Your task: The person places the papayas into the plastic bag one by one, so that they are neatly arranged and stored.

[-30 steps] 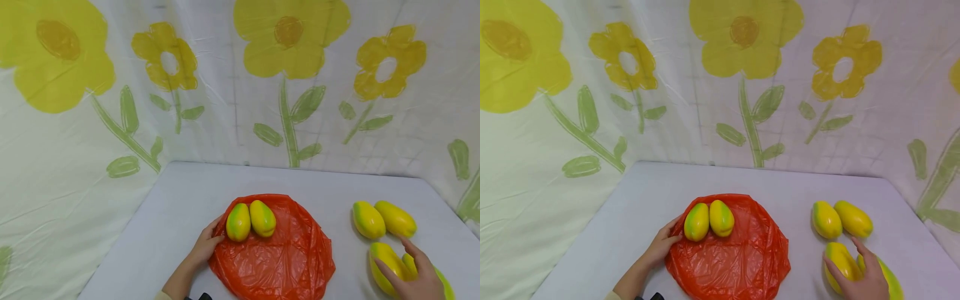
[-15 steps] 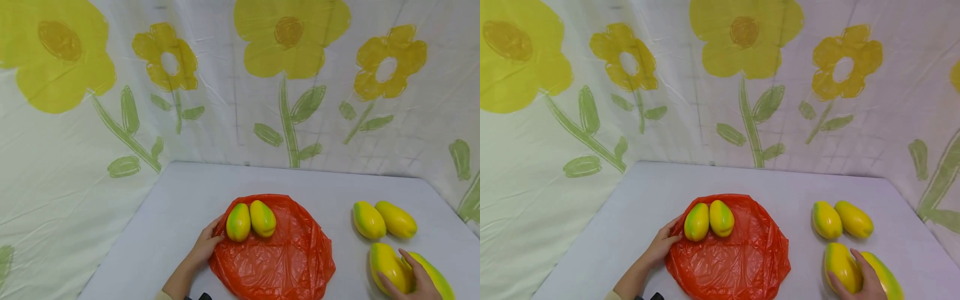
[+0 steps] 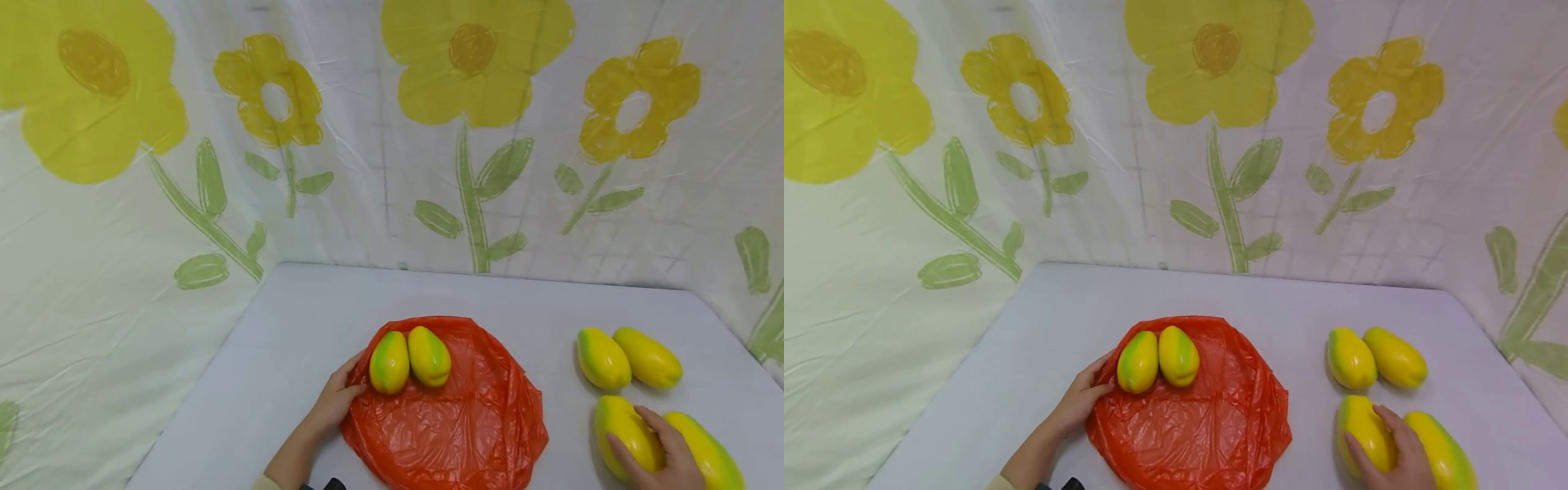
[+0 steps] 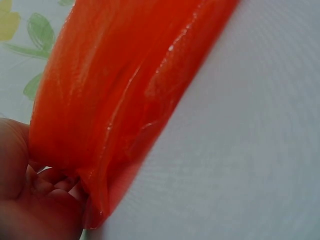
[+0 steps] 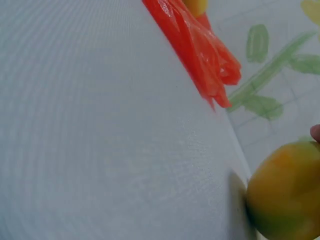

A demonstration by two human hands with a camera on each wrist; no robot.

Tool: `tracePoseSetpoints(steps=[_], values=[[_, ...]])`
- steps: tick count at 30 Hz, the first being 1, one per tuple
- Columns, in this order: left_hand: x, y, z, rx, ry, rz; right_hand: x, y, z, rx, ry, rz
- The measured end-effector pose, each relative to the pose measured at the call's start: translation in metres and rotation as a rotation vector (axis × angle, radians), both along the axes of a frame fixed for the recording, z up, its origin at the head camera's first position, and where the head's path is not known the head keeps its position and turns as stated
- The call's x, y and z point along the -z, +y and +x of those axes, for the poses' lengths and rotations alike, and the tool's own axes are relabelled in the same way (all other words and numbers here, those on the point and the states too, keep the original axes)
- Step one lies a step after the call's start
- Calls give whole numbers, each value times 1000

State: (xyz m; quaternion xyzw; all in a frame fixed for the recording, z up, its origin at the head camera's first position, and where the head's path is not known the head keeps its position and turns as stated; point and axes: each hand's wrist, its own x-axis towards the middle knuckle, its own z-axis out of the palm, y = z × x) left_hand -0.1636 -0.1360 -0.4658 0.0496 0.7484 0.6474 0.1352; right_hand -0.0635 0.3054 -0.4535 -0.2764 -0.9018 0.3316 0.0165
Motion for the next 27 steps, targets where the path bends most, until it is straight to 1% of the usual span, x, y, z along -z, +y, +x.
tracePoseSetpoints(steps=[2, 3, 4, 6, 7, 10, 12, 14, 18, 20, 27], values=[[0, 0, 0, -3, -3, -8, 3, -1, 0, -10, 54, 2], [0, 0, 0, -2, -4, -9, 5, -1, 0, -17, 69, -1], [0, 0, 0, -2, -3, -13, 6, 0, -1, -23, 65, -11], [1, -1, -1, 0, -1, -17, 8, 1, -2, -35, 18, -45], [2, -1, -1, 3, 1, -17, 8, 2, -3, -30, -26, -71], [3, 0, -1, 10, 6, -18, 9, 2, -7, -47, -154, -148], [3, 0, -1, 12, 4, -18, 9, 1, -8, -52, -199, -177], [2, 1, -1, 11, 4, -21, 8, 0, -8, -39, -199, -189], [1, 1, -1, -2, 9, -27, 7, -4, -7, 2, -178, -175], [0, 1, 0, -5, 13, -25, 7, -5, -7, 12, -181, -175], [1, 1, -1, -1, 3, -28, 8, -2, -8, 19, -196, -199]])
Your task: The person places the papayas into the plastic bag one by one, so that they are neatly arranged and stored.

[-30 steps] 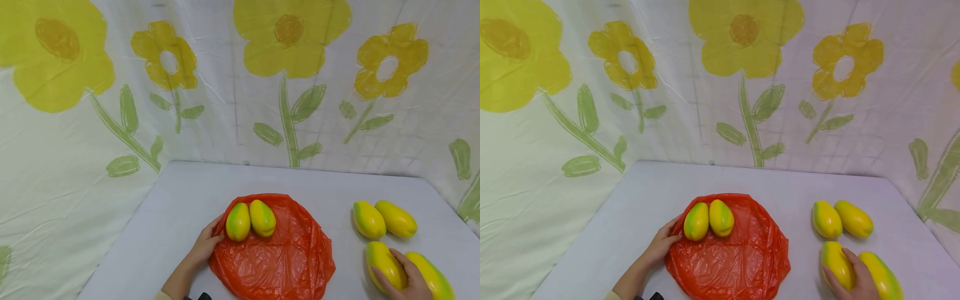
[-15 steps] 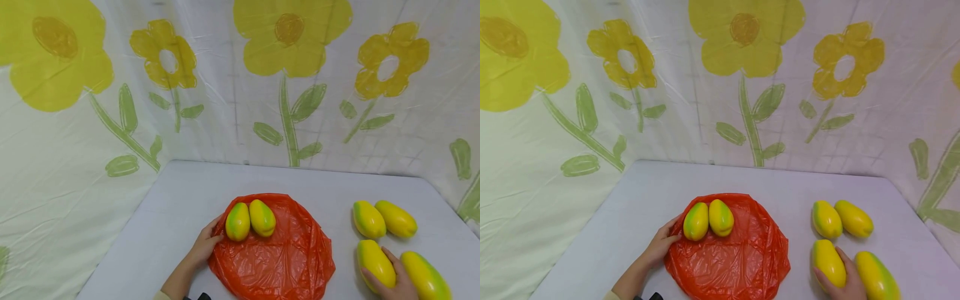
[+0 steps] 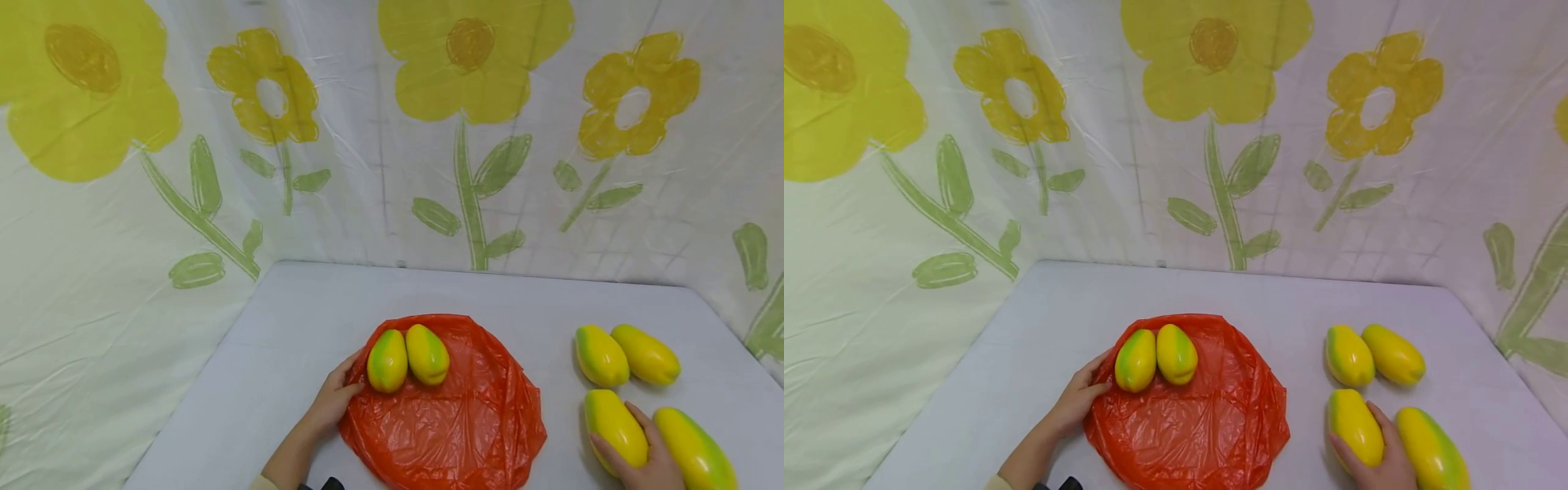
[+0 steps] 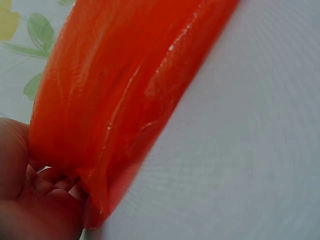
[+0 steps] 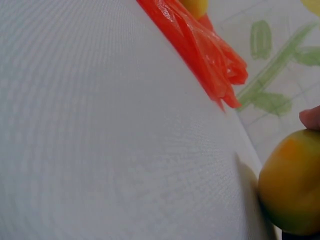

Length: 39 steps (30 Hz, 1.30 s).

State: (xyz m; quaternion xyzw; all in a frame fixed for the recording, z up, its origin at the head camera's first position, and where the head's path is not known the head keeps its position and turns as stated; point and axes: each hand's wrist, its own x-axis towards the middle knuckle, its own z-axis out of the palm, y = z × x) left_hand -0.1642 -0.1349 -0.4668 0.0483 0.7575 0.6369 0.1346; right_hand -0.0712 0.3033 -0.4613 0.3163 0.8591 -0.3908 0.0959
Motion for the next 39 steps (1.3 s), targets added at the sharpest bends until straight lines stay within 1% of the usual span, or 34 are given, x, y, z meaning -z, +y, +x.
tracePoseSetpoints(steps=[6, 12, 20, 23, 26, 30, 33, 35, 37, 39], values=[[2, -1, -1, 5, 4, 5, 1, 0, 0, 9, -1, 0], [1, -1, -1, 5, 5, 1, 1, -2, 1, 14, -10, 1], [0, -1, -1, 2, 1, 7, -1, -2, 1, 8, -12, -47], [0, -1, -1, 6, 8, 6, -4, -2, 0, 0, 3, -64], [1, -1, -1, 10, 9, 6, -8, -3, -1, -1, 16, -81], [1, -2, -1, 18, 3, 7, -18, -7, -5, -37, 54, -93], [1, -2, -1, 26, -1, 8, -27, -10, -11, -95, 75, -93], [0, -2, -1, 29, -5, 11, -33, -13, -16, -115, 85, -84], [1, -2, -2, 29, -6, 13, -39, -18, -22, -122, 104, -85], [1, -2, -1, 27, -5, 15, -45, -25, -28, -119, 142, -88]])
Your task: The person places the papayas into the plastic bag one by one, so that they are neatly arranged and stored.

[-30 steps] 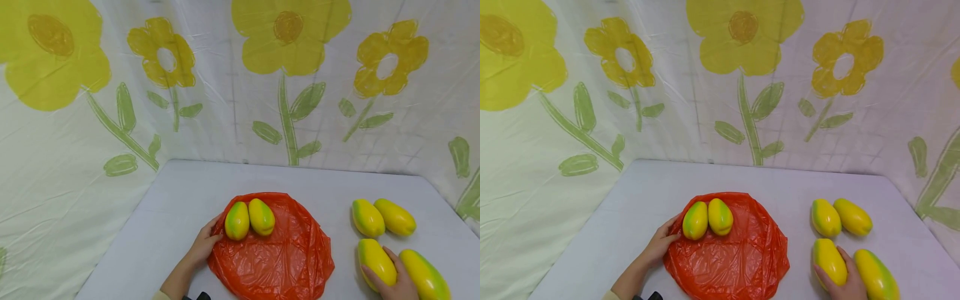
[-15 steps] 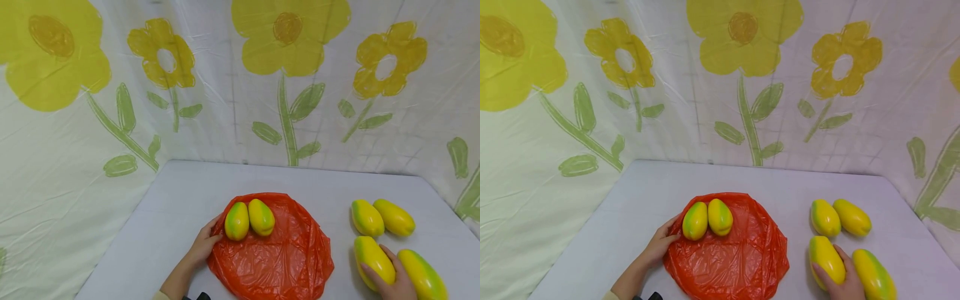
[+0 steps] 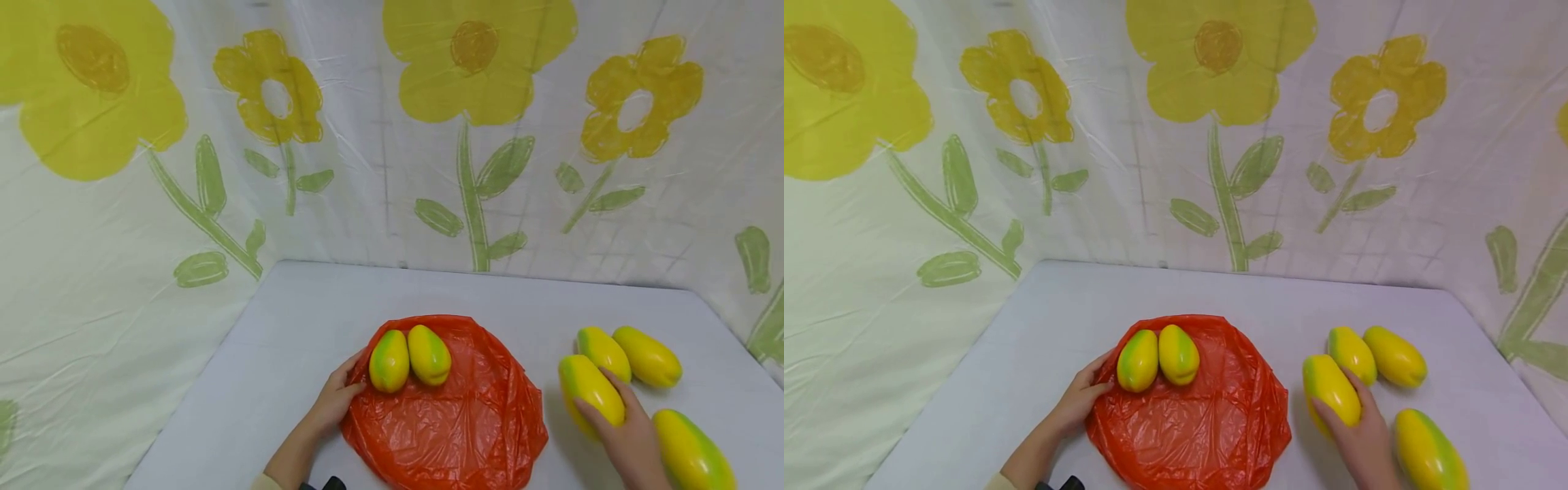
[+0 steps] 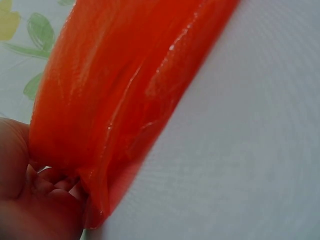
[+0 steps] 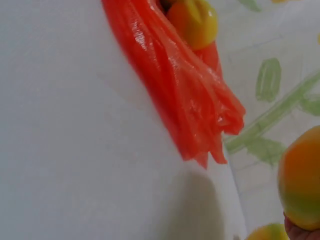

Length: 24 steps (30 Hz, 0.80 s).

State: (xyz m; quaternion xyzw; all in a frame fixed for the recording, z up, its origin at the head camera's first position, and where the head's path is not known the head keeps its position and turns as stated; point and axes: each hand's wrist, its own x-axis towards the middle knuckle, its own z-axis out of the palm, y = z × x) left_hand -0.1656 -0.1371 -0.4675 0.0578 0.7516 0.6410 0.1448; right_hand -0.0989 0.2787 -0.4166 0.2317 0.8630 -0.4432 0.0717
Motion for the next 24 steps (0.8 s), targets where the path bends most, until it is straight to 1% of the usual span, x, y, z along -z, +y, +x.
tracePoseSetpoints(steps=[3, 8, 13, 18, 24], values=[[0, 0, 0, -3, 5, -3, -6, -13, -10, 13, 72, -37], [1, 0, 0, 3, 13, -8, -14, -35, -24, -10, 196, -92], [1, 1, -1, -2, 26, -11, -19, -58, -38, -60, 256, -130], [2, 1, -1, -6, 29, -10, -19, -78, -54, -124, 295, -187], [1, 0, -1, -6, 21, -10, -16, -101, -72, -145, 327, -218]])
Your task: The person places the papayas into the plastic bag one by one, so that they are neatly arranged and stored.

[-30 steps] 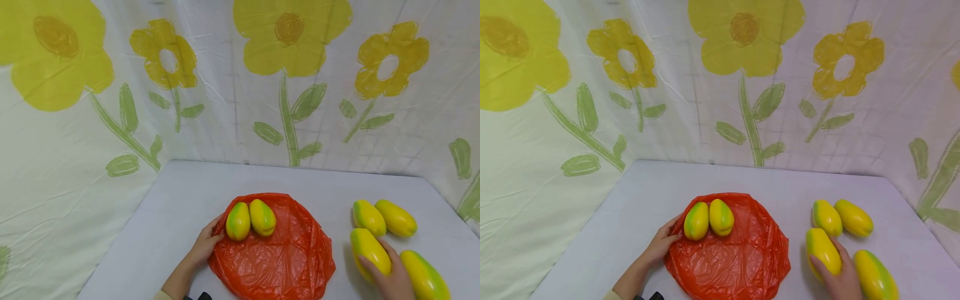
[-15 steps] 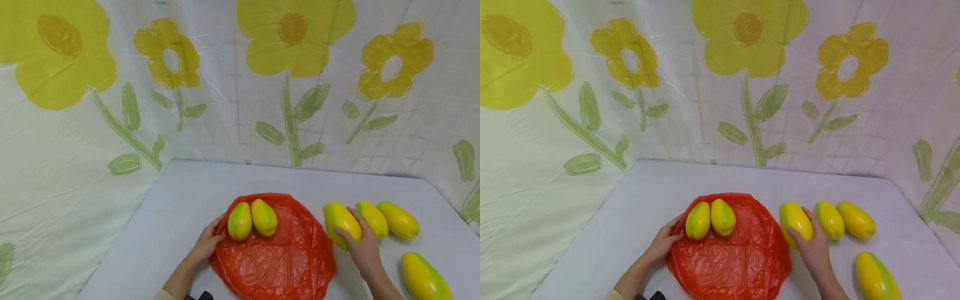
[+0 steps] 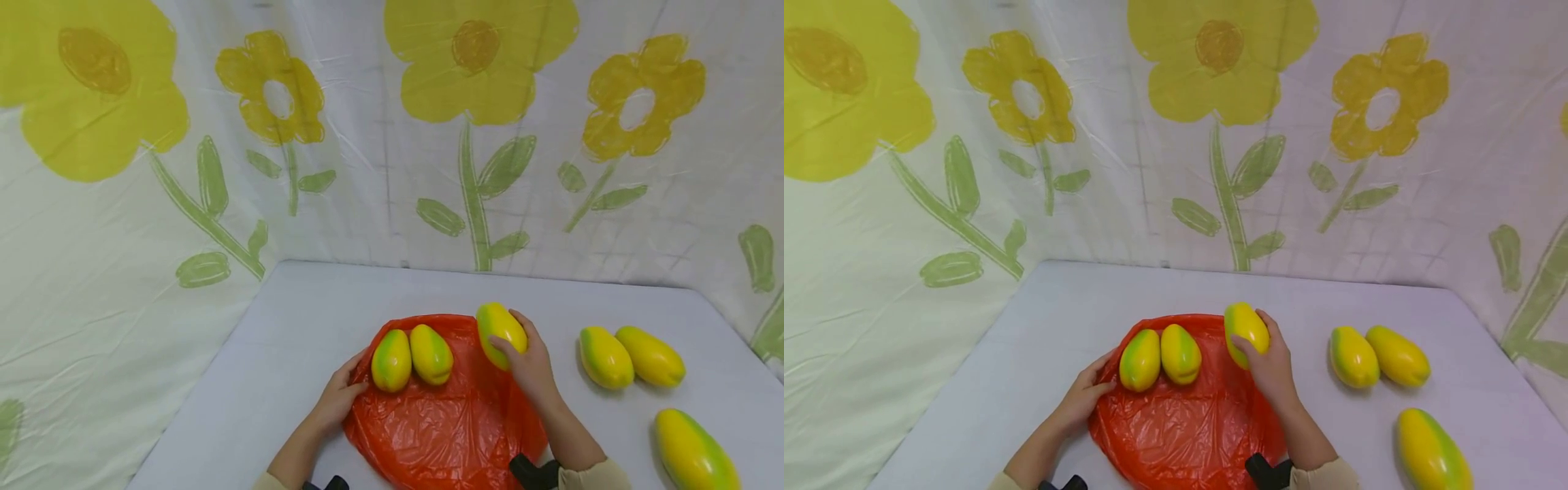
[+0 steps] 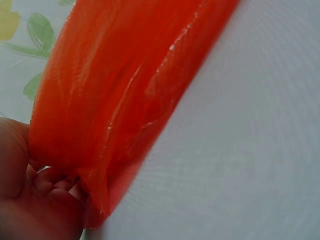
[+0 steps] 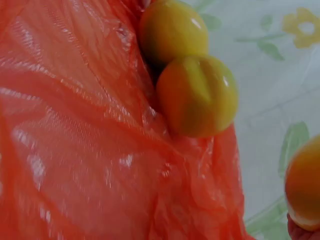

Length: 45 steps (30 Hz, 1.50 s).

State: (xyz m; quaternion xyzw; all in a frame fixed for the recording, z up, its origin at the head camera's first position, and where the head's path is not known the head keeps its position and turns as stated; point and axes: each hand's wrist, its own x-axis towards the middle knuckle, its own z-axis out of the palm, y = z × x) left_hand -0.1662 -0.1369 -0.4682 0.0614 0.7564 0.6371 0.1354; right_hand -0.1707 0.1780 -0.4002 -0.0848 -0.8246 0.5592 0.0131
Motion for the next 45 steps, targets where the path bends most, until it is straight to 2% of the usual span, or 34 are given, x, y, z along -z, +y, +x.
tracePoseSetpoints(steps=[8, 14, 19, 22, 34, 40, 45], values=[[-2, -3, 0, -12, -10, -11, 11, -26, -14, -11, 18, -36], [-3, -4, 4, -59, 6, -33, 23, -41, -22, -21, 7, -62], [2, 5, 3, -11, 35, -31, 34, -38, -19, 3, -16, -12], [4, 11, 1, 15, 24, -13, 39, -32, -16, 17, -25, 19], [2, 9, 3, -20, 6, -34, 49, -33, -18, -16, -34, -1], [1, 4, 2, -16, -3, -31, 51, -38, -19, -21, -39, -5], [-1, 2, 1, -21, 13, -32, 53, -40, -21, -20, -35, -4]])
